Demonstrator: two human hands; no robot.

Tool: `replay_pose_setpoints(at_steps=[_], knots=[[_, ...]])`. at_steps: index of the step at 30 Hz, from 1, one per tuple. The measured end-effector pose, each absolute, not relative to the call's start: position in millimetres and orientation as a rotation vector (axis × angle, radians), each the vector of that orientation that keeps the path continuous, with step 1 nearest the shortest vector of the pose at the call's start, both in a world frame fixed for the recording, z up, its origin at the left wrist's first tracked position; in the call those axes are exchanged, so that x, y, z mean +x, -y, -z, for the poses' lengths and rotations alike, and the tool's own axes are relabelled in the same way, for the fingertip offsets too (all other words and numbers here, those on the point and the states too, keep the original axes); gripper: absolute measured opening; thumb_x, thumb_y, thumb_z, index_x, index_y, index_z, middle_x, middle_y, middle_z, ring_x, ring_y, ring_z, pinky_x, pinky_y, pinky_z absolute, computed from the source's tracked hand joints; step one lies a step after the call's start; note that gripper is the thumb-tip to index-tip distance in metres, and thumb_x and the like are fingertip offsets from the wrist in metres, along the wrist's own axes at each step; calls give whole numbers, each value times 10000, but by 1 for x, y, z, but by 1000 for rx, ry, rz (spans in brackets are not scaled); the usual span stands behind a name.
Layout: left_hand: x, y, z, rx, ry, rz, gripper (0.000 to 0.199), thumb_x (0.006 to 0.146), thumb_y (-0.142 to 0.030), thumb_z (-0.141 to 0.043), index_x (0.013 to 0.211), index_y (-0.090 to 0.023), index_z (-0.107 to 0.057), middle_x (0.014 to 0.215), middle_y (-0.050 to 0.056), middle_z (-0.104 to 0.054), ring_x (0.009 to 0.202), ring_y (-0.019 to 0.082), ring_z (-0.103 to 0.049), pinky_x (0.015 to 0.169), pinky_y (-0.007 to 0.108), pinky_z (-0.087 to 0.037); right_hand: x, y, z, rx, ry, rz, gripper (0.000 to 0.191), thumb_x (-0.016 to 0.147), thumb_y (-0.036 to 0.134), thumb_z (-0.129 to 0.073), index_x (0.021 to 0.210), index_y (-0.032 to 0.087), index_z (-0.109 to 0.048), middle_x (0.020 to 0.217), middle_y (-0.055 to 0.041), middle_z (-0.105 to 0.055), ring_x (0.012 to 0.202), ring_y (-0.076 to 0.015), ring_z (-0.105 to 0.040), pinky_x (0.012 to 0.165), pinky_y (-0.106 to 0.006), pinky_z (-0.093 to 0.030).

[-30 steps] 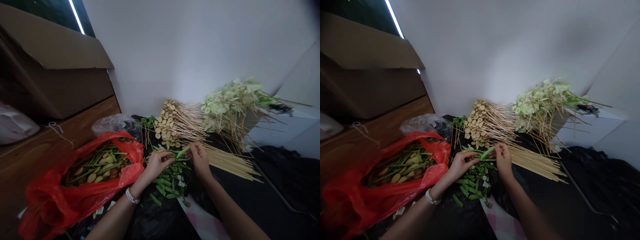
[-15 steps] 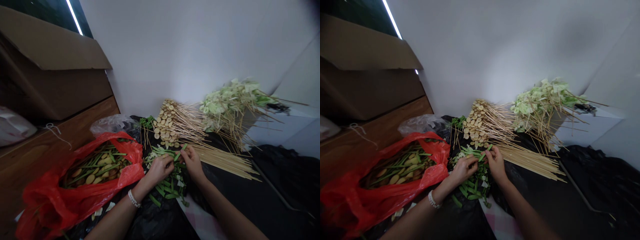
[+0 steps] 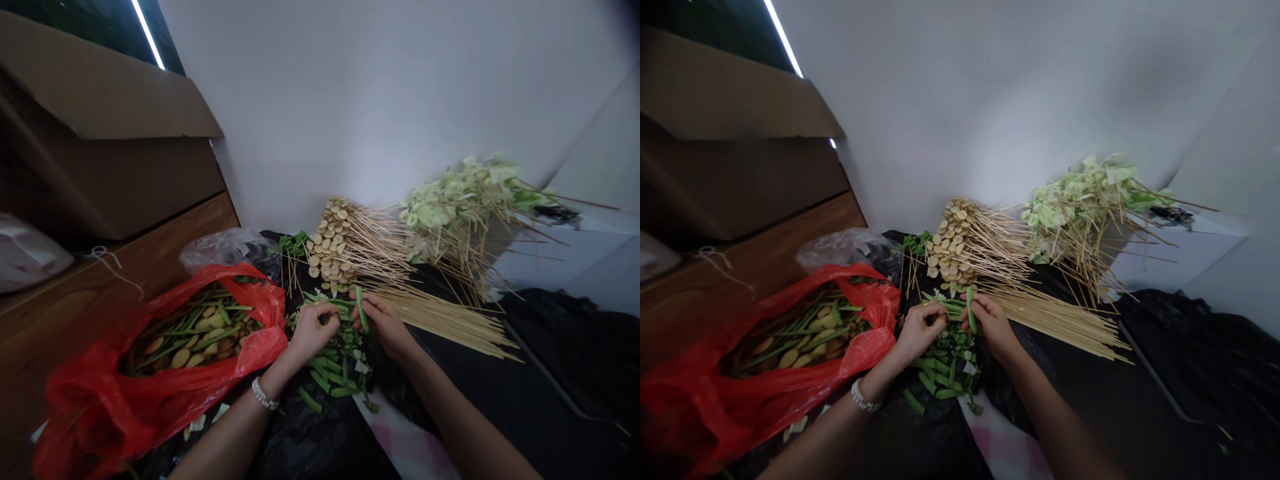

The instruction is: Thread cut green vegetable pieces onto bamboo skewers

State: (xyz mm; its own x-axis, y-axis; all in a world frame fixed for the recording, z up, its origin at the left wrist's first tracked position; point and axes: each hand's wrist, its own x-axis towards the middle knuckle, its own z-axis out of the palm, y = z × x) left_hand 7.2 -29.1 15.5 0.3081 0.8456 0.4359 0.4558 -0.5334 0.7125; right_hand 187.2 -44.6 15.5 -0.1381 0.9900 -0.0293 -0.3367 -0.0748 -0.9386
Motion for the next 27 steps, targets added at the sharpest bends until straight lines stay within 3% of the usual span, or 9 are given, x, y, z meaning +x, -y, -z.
replay_pose_setpoints(at_steps=[4, 8, 13, 18, 20, 23, 27], knots=[[-1, 21, -12, 2018, -1271, -1191, 169, 769, -138, -481, 645, -154, -595, 632, -13, -545, 590, 109, -471, 566, 215, -338, 208, 35, -21, -935, 846, -1268, 416, 717, 439, -685, 1048, 196, -618, 687, 33, -608, 486, -77, -495, 444, -194, -367], [-1, 24, -15, 2276, -1137, -939, 281, 866, -222, -469, 638, -167, -624, 662, 7, -570, 633, 125, -519, 617, 231, -380, 217, 30, -22, -960, 863, -1142, 413, 690, 366, -705, 1062, 207, -623, 768, 19, -639, 582, -93, -523, 534, -213, -426], [2, 31, -14, 2545, -1046, -790, 197, 877, -310, -535, 821, -209, -695, 913, 42, -614, 736, 132, -573, 656, 238, -413, 205, 33, -9, -1152, 1464, -929, 299, 815, 327, -559, 1070, 204, -654, 886, -46, -700, 717, -170, -608, 665, -307, -490], [-2, 29, -13, 2478, -1070, -1077, 256, 867, -372, -564, 729, -176, -655, 859, 49, -591, 766, 140, -570, 705, 252, -442, 200, 36, 8, -1316, 1940, -330, 384, 884, 187, -409, 1231, 199, -573, 1067, -102, -679, 968, -224, -614, 853, -371, -467], [-2, 29, -15, 2463, -1102, -1211, 199, 880, -347, -550, 873, -183, -663, 914, 63, -599, 858, 164, -574, 783, 282, -450, 198, 38, 12, -1370, 2031, -218, 456, 895, 165, -385, 1344, 188, -459, 1077, -113, -668, 940, -219, -623, 824, -351, -478], [-1, 28, -16, 2601, -1120, -1139, 291, 873, -368, -555, 1109, -207, -612, 1031, 86, -611, 999, 215, -550, 881, 354, -435, 191, 42, 15, -1376, 2191, -55, 521, 902, 145, -369, 1421, 148, -333, 1017, -122, -668, 895, -221, -622, 779, -330, -481], [4, 26, -12, 2798, -1070, -758, 247, 889, -378, -516, 990, -179, -623, 905, 85, -636, 903, 224, -581, 808, 347, -457, 181, 48, 14, -1293, 2369, 223, 505, 887, 78, -356, 1392, 90, -357, 903, -114, -658, 827, -218, -597, 753, -327, -452]])
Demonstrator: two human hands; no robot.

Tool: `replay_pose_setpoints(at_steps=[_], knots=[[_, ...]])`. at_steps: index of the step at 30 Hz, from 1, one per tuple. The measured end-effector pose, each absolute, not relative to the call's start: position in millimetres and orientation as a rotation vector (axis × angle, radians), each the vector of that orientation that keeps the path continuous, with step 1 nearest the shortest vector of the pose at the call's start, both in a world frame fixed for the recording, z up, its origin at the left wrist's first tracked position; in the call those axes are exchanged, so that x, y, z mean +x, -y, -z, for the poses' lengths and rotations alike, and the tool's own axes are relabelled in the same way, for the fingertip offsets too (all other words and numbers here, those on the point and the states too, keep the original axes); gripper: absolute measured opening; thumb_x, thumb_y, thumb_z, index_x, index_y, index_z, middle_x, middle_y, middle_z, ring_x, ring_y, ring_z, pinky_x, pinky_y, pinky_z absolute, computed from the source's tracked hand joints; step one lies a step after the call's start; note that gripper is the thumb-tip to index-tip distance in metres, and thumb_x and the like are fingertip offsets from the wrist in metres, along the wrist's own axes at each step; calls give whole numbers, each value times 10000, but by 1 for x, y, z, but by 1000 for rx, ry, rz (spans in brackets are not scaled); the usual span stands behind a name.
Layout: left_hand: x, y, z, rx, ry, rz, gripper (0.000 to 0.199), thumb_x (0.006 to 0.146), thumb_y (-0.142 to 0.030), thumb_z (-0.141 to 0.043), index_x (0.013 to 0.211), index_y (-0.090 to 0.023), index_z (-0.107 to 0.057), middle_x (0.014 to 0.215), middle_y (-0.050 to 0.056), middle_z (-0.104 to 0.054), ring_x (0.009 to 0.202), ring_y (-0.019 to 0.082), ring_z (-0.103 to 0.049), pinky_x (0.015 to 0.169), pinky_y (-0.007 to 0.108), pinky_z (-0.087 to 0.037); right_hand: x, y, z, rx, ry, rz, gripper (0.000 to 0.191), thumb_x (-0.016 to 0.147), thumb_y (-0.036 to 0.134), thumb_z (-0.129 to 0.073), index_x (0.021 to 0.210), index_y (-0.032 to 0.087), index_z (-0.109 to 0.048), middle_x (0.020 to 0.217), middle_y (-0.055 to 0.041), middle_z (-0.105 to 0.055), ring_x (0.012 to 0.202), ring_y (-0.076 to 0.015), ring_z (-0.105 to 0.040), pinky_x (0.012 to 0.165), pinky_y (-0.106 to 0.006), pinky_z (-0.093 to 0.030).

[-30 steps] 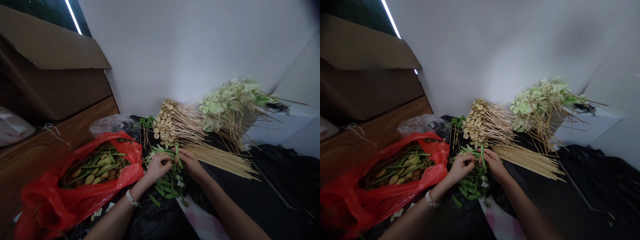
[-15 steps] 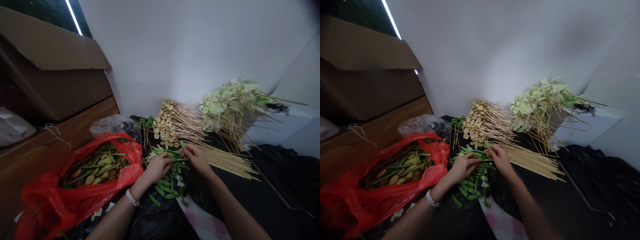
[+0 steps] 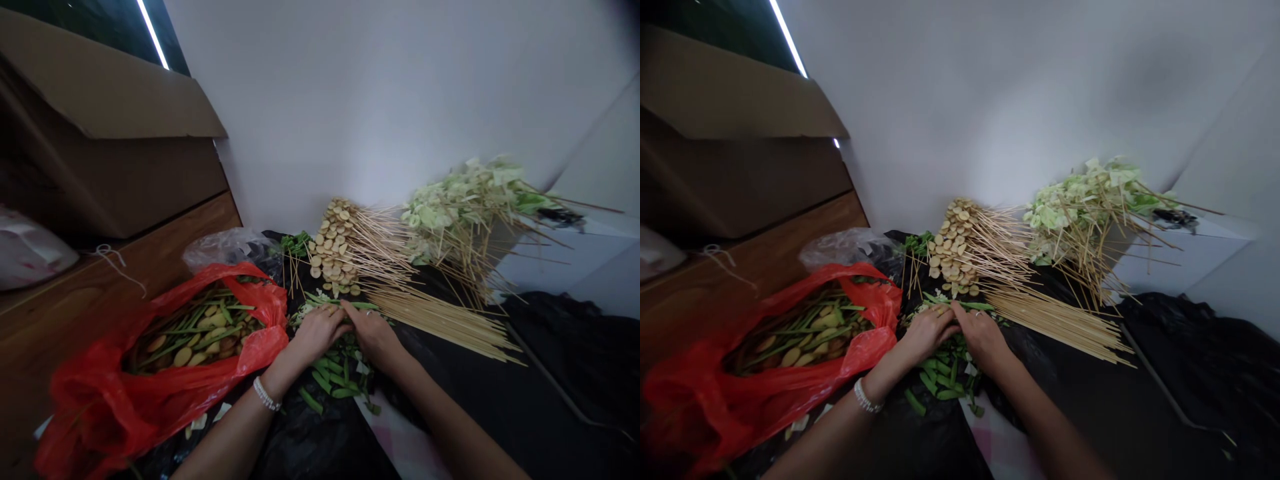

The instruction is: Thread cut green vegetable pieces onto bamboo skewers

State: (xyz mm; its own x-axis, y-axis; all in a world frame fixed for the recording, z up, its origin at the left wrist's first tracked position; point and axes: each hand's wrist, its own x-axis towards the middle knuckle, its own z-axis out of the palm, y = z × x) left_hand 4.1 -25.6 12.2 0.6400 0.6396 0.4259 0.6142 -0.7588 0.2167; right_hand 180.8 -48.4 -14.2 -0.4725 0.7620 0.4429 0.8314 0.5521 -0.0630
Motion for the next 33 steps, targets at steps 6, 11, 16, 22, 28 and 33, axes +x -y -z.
replay_pose_setpoints(at_steps=[6, 11, 16, 22, 28, 33], knots=[[6, 28, -8, 2711, -1173, -626, 238, 926, -333, -441, 837, -181, -601, 771, 63, -626, 683, 182, -591, 650, 274, -430, 173, 54, 5, -1363, 2456, 425, 195, 885, 106, -430, 980, 124, -599, 808, -99, -624, 769, -240, -553, 707, -364, -382], [2, 31, -14, 2549, -1128, -643, 272, 919, -361, -445, 755, -191, -581, 659, 37, -593, 610, 171, -564, 604, 258, -392, 176, 54, 8, -1322, 2475, 139, 177, 882, 82, -408, 852, 179, -553, 784, -49, -608, 725, -179, -538, 665, -291, -356], [2, 31, -19, 2410, -1061, -691, 325, 945, -360, -379, 740, -186, -561, 691, 16, -580, 655, 154, -532, 626, 260, -365, 175, 52, 11, -1202, 2266, -221, 230, 952, 211, -320, 824, 200, -511, 793, -38, -603, 739, -160, -545, 682, -261, -384], [13, 27, -10, 1647, -845, -936, 416, 922, -489, -353, 659, -182, -451, 524, -50, -391, 473, 94, -368, 469, 226, -285, 169, 56, -3, -1190, 1835, -671, 290, 948, 357, -357, 701, 234, -444, 595, 40, -492, 566, -128, -485, 570, -239, -371], [12, 22, -13, 1131, -808, -1076, 390, 805, -518, -568, 882, -137, -596, 568, -65, -416, 422, 43, -291, 411, 199, -169, 173, 54, -5, -1108, 1629, -884, 355, 935, 337, -358, 1261, 226, -440, 702, 35, -571, 570, -131, -537, 585, -252, -423], [15, 27, -10, 1210, -794, -948, 360, 674, -400, -757, 864, -112, -655, 589, -23, -534, 500, 65, -429, 453, 191, -259, 167, 60, -5, -1017, 1784, -952, 613, 901, 263, -398, 1473, 219, -180, 734, 28, -607, 565, -128, -540, 598, -261, -437]])
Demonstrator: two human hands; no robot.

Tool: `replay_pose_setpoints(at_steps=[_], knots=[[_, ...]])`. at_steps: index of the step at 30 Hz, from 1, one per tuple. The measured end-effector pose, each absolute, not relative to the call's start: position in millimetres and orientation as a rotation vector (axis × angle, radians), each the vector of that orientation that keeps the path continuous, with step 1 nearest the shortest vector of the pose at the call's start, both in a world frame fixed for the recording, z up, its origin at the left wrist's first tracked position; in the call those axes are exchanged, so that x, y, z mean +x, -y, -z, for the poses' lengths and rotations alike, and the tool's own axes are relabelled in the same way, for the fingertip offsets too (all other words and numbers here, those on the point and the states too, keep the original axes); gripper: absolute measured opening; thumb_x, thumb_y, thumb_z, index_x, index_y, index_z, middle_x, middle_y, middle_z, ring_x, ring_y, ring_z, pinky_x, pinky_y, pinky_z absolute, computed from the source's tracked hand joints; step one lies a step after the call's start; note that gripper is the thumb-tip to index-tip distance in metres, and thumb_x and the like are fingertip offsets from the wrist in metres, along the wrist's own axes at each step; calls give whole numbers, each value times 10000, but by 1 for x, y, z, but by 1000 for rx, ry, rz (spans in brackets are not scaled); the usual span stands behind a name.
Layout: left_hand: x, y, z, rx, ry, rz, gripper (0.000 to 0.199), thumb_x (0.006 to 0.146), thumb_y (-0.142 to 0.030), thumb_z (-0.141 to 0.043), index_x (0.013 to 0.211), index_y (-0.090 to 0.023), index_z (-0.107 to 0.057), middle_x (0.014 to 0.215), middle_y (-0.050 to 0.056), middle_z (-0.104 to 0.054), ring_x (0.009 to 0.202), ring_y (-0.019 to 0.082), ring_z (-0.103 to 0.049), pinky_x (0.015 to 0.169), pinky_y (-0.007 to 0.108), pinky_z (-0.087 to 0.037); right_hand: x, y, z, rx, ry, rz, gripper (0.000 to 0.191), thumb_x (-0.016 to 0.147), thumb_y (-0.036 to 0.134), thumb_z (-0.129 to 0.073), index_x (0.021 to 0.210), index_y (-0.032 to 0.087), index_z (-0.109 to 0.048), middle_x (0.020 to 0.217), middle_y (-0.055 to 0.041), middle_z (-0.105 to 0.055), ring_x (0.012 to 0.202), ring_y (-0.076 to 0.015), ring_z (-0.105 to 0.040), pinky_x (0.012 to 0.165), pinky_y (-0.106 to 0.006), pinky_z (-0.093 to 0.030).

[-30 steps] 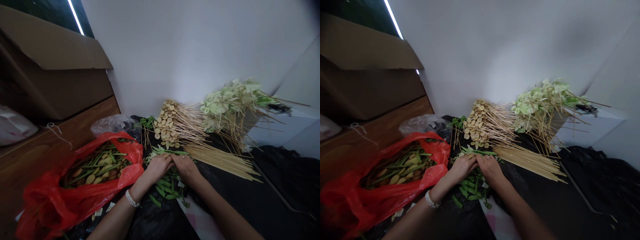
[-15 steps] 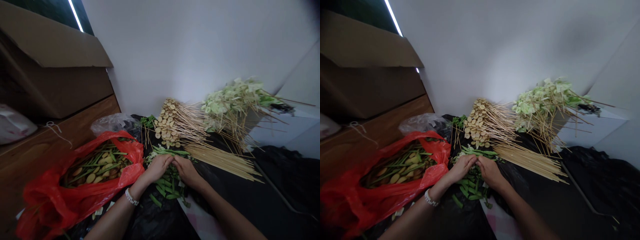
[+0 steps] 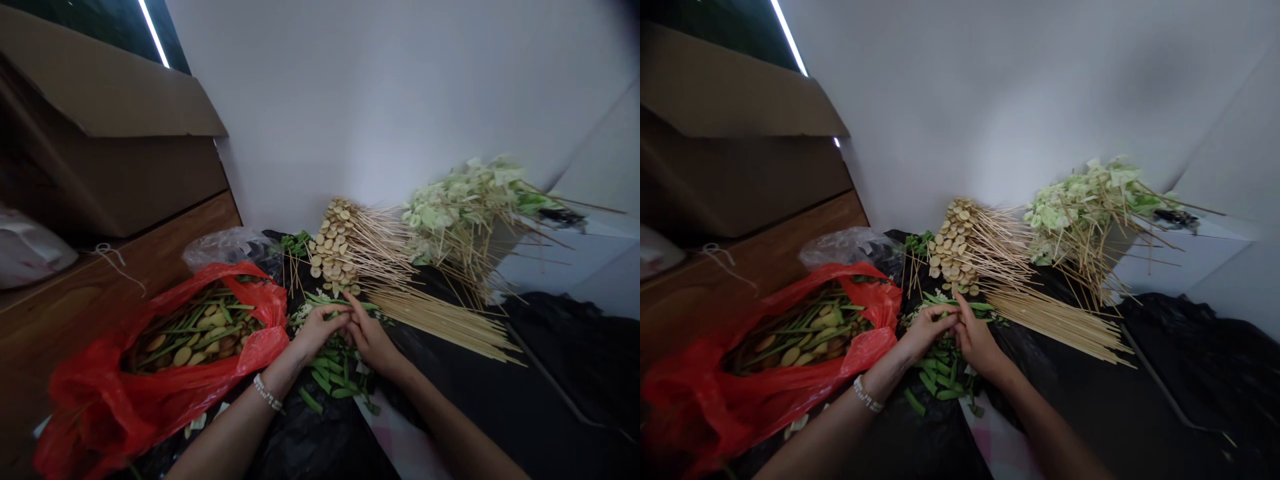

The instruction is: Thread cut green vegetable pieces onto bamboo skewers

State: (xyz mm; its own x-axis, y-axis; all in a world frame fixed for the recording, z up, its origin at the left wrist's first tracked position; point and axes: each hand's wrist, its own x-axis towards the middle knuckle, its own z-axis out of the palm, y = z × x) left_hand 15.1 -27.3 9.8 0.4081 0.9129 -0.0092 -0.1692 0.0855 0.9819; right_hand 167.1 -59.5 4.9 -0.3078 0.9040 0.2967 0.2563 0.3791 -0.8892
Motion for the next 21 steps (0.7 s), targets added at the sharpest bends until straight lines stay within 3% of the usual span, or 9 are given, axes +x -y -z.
replay_pose_setpoints(at_steps=[2, 4, 6, 7, 9, 14, 18, 21], knots=[[15, 26, -8, 1083, -748, -978, 334, 696, -396, -746, 843, -114, -641, 535, -50, -470, 453, 44, -377, 436, 180, -245, 172, 58, -10, -1023, 1796, -972, 645, 877, 274, -460, 1469, 226, -206, 754, 28, -628, 592, -130, -556, 608, -259, -437], [12, 22, -8, 896, -697, -1013, 310, 712, -390, -738, 818, -128, -609, 507, -80, -379, 414, 22, -290, 405, 163, -195, 185, 52, -15, -1093, 1760, -925, 536, 853, 312, -515, 1370, 222, -402, 776, 17, -646, 635, -140, -570, 617, -259, -432], [8, 17, -9, 715, -652, -1042, 290, 722, -371, -735, 798, -142, -574, 555, -67, -401, 438, 25, -329, 403, 146, -216, 202, 43, -18, -1222, 1767, -776, 249, 862, 318, -493, 1029, 204, -639, 780, -9, -658, 695, -155, -585, 659, -270, -426], [6, 14, -10, 640, -639, -1051, 279, 733, -362, -728, 785, -147, -558, 601, -49, -441, 473, 34, -384, 418, 143, -265, 210, 40, -18, -1292, 1827, -677, 192, 855, 291, -496, 876, 199, -664, 784, -18, -661, 736, -164, -588, 690, -275, -418], [2, 10, -12, 512, -621, -1049, 251, 783, -347, -683, 750, -153, -527, 688, -13, -502, 552, 57, -470, 477, 161, -373, 222, 35, -16, -1445, 1977, -535, 161, 817, 213, -512, 742, 194, -654, 757, -26, -656, 729, -167, -576, 681, -271, -393], [-3, 8, -15, 275, -589, -995, 245, 909, -324, -516, 733, -155, -496, 765, 15, -536, 619, 69, -527, 562, 185, -478, 219, 42, -10, -1782, 2287, -327, 121, 726, 131, -555, 725, 191, -660, 789, -62, -659, 738, -184, -566, 609, -260, -317], [-6, 8, -17, 275, -483, -928, 213, 921, -312, -492, 800, -141, -529, 672, -9, -467, 520, 44, -457, 399, 93, -345, 209, 47, -10, -1801, 2394, -245, 154, 745, 103, -514, 737, 178, -648, 825, -69, -652, 780, -180, -566, 631, -260, -314], [-8, 7, -16, 310, -432, -911, 274, 914, -352, -496, 768, -124, -537, 592, -32, -395, 434, 30, -365, 324, 91, -224, 207, 45, -10, -1730, 2385, -314, 135, 787, 137, -512, 759, 180, -636, 813, -49, -642, 778, -163, -560, 659, -251, -332]])
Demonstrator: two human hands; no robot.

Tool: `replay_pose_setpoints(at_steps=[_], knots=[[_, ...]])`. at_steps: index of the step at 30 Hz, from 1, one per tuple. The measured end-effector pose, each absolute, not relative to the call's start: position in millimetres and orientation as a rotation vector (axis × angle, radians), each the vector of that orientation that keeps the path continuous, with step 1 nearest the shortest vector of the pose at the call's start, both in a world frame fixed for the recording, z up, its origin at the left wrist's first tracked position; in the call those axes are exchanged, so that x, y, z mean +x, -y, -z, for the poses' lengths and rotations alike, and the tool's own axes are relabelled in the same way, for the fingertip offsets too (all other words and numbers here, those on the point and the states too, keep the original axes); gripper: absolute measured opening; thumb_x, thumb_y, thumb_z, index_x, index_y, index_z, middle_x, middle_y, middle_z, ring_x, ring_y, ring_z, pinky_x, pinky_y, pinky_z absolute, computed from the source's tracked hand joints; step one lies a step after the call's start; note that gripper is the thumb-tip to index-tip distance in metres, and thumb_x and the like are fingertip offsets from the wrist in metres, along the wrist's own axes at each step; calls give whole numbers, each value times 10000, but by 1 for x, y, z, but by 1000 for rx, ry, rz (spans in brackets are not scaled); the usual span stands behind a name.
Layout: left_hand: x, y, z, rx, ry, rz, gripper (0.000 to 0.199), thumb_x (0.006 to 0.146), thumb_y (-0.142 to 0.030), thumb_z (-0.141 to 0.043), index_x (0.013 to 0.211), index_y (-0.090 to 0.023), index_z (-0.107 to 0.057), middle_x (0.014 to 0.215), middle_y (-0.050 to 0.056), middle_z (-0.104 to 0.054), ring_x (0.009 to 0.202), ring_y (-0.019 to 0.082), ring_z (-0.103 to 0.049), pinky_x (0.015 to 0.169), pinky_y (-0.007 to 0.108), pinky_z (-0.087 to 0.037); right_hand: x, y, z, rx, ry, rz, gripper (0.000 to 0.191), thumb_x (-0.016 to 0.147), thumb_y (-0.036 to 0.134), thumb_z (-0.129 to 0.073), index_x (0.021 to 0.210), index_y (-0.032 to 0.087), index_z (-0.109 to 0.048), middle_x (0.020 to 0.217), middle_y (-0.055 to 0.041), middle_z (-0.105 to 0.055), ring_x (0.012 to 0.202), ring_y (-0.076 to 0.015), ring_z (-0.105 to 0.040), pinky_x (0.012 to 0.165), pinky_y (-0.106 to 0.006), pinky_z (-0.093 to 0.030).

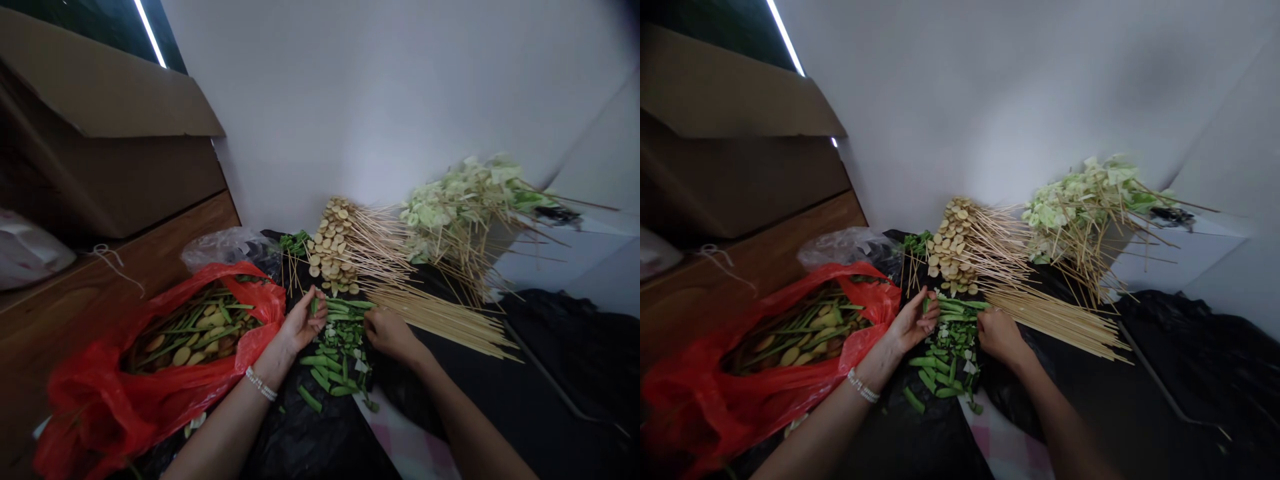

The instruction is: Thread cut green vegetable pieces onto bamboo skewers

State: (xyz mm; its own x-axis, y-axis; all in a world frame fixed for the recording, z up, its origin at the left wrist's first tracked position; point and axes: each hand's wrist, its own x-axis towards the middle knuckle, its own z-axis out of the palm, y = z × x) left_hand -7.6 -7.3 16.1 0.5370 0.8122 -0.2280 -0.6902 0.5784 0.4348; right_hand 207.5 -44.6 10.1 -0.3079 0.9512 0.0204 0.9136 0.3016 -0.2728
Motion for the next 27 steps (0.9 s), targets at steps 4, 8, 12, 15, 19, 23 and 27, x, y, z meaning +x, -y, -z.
replay_pose_setpoints(at_steps=[4, 8, 12, 15, 19, 23, 27], knots=[[-9, 6, -15, 317, -422, -947, 299, 909, -330, -499, 689, -127, -506, 551, -46, -354, 392, 29, -303, 303, 114, -181, 208, 38, -6, -1667, 2223, -274, 166, 884, 235, -486, 866, 193, -646, 882, -42, -635, 845, -165, -554, 729, -255, -360], [-9, 5, -16, 321, -466, -956, 207, 902, -255, -484, 771, -107, -547, 559, -43, -379, 413, 34, -331, 320, 117, -214, 206, 35, 5, -1671, 2237, -85, 145, 849, 197, -553, 926, 207, -674, 940, -67, -604, 954, -203, -511, 796, -281, -360], [-8, 7, -16, 343, -456, -955, 178, 876, -225, -485, 778, -99, -562, 571, -32, -402, 445, 43, -363, 347, 120, -248, 198, 35, 15, -1578, 2303, 34, 140, 850, 187, -555, 911, 229, -673, 925, -58, -586, 933, -206, -491, 777, -293, -355], [-9, 8, -18, 364, -453, -976, 171, 854, -228, -496, 774, -99, -576, 590, -21, -422, 464, 48, -376, 367, 127, -274, 196, 34, 18, -1533, 2311, 148, 164, 880, 162, -495, 890, 210, -651, 919, -64, -599, 913, -213, -493, 776, -314, -348], [-13, 5, -22, 386, -482, -1064, 237, 819, -329, -580, 727, -111, -585, 575, -32, -406, 450, 39, -354, 361, 126, -244, 203, 30, 18, -1513, 2178, 175, 215, 905, 131, -403, 970, 172, -604, 894, -78, -626, 871, -214, -514, 780, -329, -361], [-11, 3, -21, 514, -679, -1224, 293, 672, -339, -763, 805, -104, -649, 558, -63, -418, 413, 5, -306, 352, 120, -171, 210, 26, 17, -1443, 2062, 92, 268, 908, 131, -359, 1077, 166, -564, 987, -94, -635, 928, -215, -533, 794, -323, -393], [-4, 6, -16, 750, -879, -1308, 483, 565, -335, -836, 972, -117, -693, 627, -37, -566, 399, -8, -295, 369, 150, -181, 207, 28, 14, -1394, 2076, 47, 300, 895, 117, -359, 1111, 178, -558, 1022, -93, -641, 957, -214, -545, 817, -331, -414]])
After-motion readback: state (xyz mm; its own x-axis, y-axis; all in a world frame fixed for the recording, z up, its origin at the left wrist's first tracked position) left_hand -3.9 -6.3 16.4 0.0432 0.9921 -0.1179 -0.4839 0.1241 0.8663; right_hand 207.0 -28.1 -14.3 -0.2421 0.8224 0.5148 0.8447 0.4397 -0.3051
